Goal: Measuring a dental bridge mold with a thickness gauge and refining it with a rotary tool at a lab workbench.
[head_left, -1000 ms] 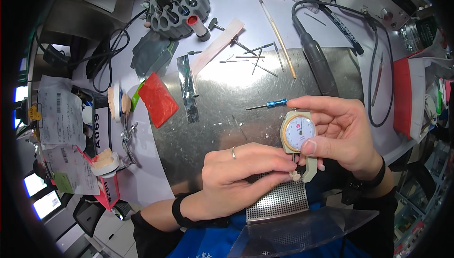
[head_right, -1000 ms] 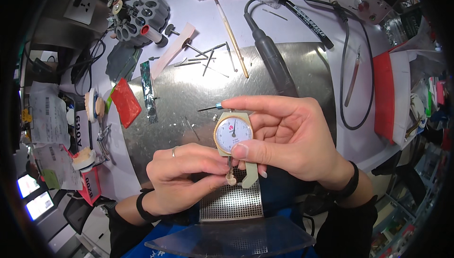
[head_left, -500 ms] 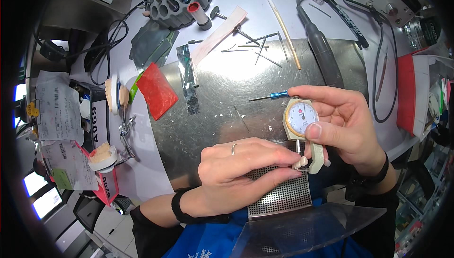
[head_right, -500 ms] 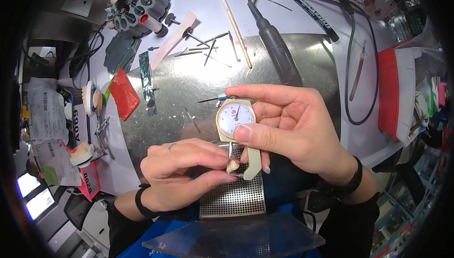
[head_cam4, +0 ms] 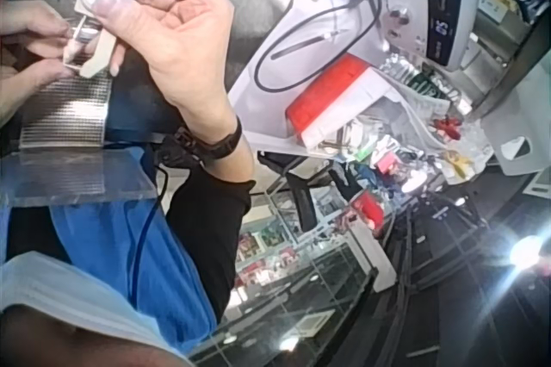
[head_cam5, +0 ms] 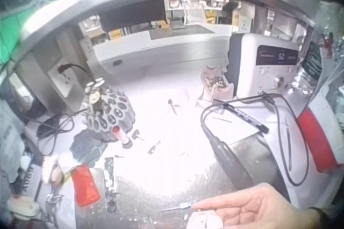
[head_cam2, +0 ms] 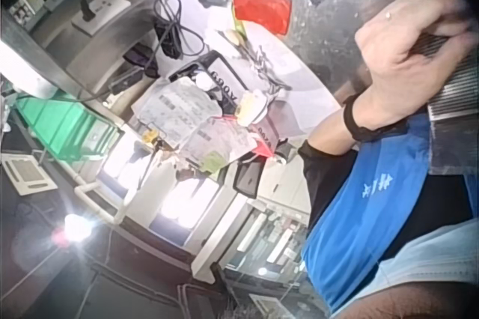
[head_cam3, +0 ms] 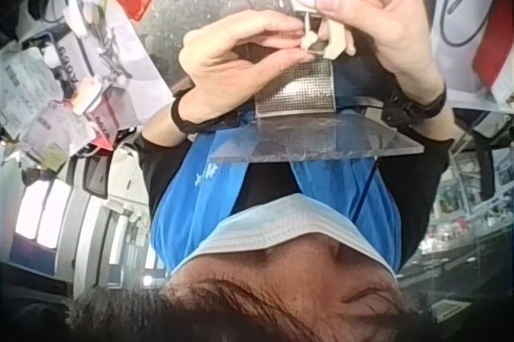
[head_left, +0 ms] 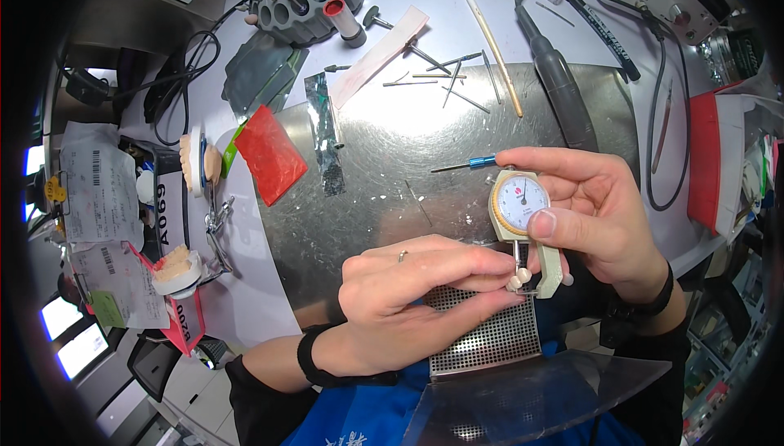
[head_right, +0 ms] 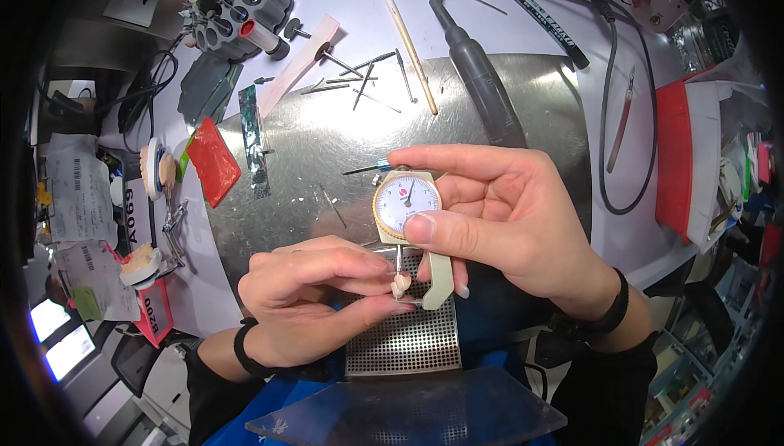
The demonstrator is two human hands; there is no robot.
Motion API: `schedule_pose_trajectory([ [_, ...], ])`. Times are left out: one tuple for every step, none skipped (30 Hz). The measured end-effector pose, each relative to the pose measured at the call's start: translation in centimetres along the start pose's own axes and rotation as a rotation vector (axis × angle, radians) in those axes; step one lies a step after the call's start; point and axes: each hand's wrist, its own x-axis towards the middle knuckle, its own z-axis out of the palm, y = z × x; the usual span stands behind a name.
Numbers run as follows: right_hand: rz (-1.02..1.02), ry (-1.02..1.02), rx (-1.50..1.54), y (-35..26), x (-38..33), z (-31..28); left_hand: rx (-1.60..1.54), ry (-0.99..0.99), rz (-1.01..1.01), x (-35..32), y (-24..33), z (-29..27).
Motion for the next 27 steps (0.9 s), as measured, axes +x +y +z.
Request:
schedule_pose_trajectory([
  [0.002,0.002,-0.001,0.01,0.02,0.01,-0.006,0.005,-0.032,-0.03,0.12,0.03],
  [0.003,0.003,-0.001,0.01,0.01,0.01,-0.006,0.005,-0.033,-0.02,0.16,0.02],
  [0.003,0.003,0.000,0.01,0.01,0.02,-0.001,0.004,-0.034,-0.02,0.18,-0.01],
  [0.003,0.004,0.002,0.01,0.01,0.02,0.004,0.003,-0.034,-0.03,0.18,-0.02],
  [0.004,0.005,0.002,-0.02,-0.02,0.06,0.003,0.002,-0.035,-0.05,0.13,0.03],
  [0.000,0.004,-0.003,-0.06,-0.04,0.09,-0.006,0.017,-0.019,-0.09,0.03,0.12],
  [-0.003,0.002,-0.007,-0.10,-0.06,0.12,-0.016,0.032,-0.003,-0.13,-0.05,0.17],
  [-0.002,0.002,-0.006,-0.12,-0.04,0.10,-0.015,0.032,-0.004,-0.11,-0.09,0.07],
  [-0.002,0.003,-0.012,-0.15,-0.02,0.06,-0.003,0.002,0.001,-0.07,-0.14,-0.11],
  [-0.003,0.005,-0.019,-0.16,0.01,0.02,0.010,-0.028,0.006,-0.02,-0.20,-0.22],
  [-0.003,0.005,-0.019,-0.16,0.01,0.02,0.009,-0.028,0.007,0.00,-0.35,-0.18],
  [-0.010,0.005,-0.033,-0.15,0.01,0.01,0.018,-0.015,0.025,0.01,-0.56,-0.10],
  [-0.017,0.005,-0.046,-0.17,0.02,0.01,0.028,-0.001,0.043,0.03,-0.66,-0.06],
  [-0.017,0.004,-0.046,-0.23,0.01,0.01,0.028,-0.001,0.043,0.04,-0.66,-0.07],
  [-0.012,-0.004,-0.044,-0.37,-0.02,0.03,0.037,-0.005,0.041,0.06,-0.63,-0.10],
  [-0.007,-0.012,-0.042,-0.46,-0.03,0.03,0.045,-0.008,0.040,0.07,-0.61,-0.11],
  [-0.009,-0.011,-0.044,-0.47,-0.08,0.01,0.044,-0.009,0.043,0.10,-0.57,-0.09],
  [-0.018,-0.020,-0.028,-0.43,-0.16,-0.01,0.046,-0.007,0.037,0.10,-0.51,-0.05],
  [-0.027,-0.028,-0.012,-0.38,-0.26,0.00,0.047,-0.004,0.032,0.08,-0.43,-0.01],
  [-0.034,-0.028,-0.018,-0.38,-0.23,-0.04,0.047,-0.005,0.040,0.18,-0.46,0.03],
  [-0.029,-0.026,-0.020,-0.34,-0.25,-0.02,0.039,-0.012,0.031,0.20,-0.45,0.08],
  [-0.024,-0.024,-0.022,-0.32,-0.26,-0.02,0.031,-0.019,0.023,0.24,-0.45,0.11],
  [-0.028,-0.025,-0.026,-0.22,-0.25,-0.07,0.032,-0.018,0.028,0.19,-0.44,0.10],
  [-0.034,-0.033,-0.033,-0.11,-0.22,-0.15,0.030,-0.031,0.017,0.14,-0.45,0.03],
  [-0.041,-0.040,-0.040,-0.10,-0.18,-0.22,0.027,-0.045,0.006,0.10,-0.47,-0.03],
  [-0.035,-0.041,-0.028,-0.17,-0.18,-0.14,0.021,-0.049,-0.004,0.02,-0.37,-0.12],
  [-0.036,-0.040,-0.029,-0.32,-0.19,-0.06,0.021,-0.049,-0.003,-0.07,-0.36,-0.16],
])
